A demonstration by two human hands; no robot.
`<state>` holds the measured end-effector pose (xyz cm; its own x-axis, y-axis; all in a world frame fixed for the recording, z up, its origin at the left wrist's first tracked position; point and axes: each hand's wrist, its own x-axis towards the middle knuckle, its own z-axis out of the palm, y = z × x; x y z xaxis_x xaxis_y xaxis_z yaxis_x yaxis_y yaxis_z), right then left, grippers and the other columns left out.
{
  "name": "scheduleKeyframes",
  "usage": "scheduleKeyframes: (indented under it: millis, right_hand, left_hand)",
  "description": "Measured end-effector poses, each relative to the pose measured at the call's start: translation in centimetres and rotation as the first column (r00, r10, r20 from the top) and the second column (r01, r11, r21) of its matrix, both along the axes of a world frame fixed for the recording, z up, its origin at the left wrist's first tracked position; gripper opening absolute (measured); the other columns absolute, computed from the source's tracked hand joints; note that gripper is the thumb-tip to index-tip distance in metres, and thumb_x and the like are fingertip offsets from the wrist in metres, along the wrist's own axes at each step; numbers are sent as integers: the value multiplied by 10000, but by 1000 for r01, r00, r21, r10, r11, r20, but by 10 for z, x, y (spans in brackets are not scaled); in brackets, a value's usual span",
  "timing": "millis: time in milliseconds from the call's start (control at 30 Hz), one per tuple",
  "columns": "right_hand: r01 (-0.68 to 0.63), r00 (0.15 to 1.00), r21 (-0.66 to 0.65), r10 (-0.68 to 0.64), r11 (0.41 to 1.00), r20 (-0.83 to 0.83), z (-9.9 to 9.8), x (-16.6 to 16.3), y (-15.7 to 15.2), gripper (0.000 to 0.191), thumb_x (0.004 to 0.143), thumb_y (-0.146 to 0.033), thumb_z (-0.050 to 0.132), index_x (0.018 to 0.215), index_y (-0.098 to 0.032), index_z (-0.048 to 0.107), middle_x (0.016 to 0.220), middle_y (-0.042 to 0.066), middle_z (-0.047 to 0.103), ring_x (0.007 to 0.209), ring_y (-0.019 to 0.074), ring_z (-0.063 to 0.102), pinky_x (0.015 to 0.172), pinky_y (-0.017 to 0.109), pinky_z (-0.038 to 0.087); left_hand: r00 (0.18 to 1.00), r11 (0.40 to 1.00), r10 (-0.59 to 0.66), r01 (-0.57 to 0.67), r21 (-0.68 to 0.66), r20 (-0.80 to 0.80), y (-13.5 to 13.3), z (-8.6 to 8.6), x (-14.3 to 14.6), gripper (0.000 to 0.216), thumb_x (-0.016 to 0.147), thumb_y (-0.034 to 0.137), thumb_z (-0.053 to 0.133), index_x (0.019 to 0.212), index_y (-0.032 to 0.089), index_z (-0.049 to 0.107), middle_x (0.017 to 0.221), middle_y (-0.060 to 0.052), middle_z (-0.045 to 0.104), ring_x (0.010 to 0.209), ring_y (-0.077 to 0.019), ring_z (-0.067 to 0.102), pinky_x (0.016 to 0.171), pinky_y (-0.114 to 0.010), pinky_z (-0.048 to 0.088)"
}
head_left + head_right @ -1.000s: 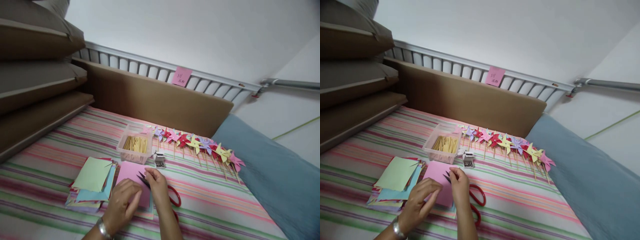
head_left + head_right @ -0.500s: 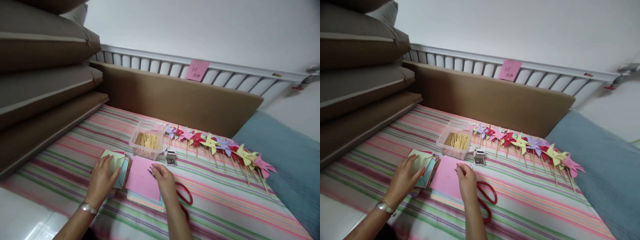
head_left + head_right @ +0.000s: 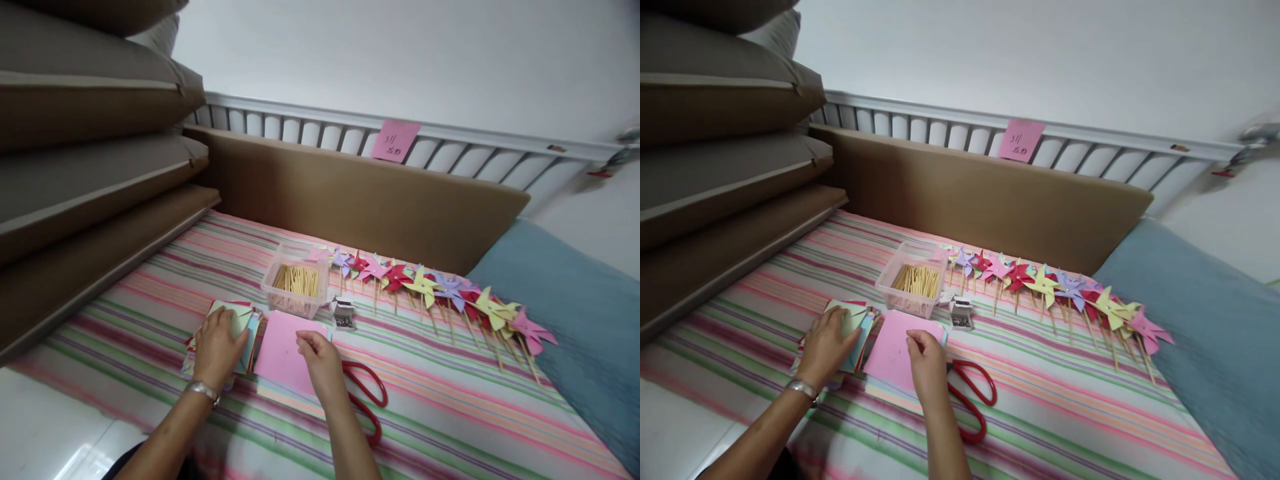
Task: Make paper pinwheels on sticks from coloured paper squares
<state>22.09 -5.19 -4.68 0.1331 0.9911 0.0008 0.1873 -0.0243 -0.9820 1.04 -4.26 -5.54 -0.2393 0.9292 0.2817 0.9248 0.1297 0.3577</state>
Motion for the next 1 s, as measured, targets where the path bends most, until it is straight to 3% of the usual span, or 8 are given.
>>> scheduleKeyframes:
  millis: [267, 600, 800, 1000]
  right_hand:
    - [-10, 999, 1, 10, 1000, 32, -7, -1, 2, 240, 715, -345, 614, 858, -184, 720, 866, 89, 731, 818, 274, 672, 731, 381, 514]
    - [-35, 998, 18, 34, 999, 45, -6, -6, -2, 264, 725, -357, 599, 870, -167, 711, 872, 95, 723, 797, 264, 667, 733, 382, 513]
    - [-44, 998, 16, 43, 999, 51, -5, -5, -2, 256, 744, -346, 589, 886, -169, 707, 876, 98, 722, 797, 268, 666, 737, 385, 503]
    - [-42, 998, 16, 41, 999, 53, -2, -5, -1, 249, 751, -333, 585, 888, -167, 709, 880, 97, 723, 785, 263, 666, 736, 382, 496]
  left_hand:
    - [995, 997, -50, 44, 64, 85, -1, -13, -9, 399, 815, 399, 513, 1128, 155, 562, 1239, -156, 580, 1157, -312, 515, 961, -463, 406]
    - [959, 987, -135, 109, 116, 249, -3, -12, -19, 391, 813, 370, 521, 1080, 93, 591, 1102, -175, 644, 1035, -306, 574, 931, -434, 430]
    - [955, 986, -153, 130, 108, 253, -4, -12, -24, 386, 841, 352, 470, 1076, 74, 600, 1044, -179, 668, 994, -290, 602, 905, -415, 453]
    - [957, 977, -213, 203, 72, 198, -8, -11, -26, 469, 764, 353, 588, 1142, 76, 570, 1104, -192, 655, 1035, -310, 596, 930, -440, 446]
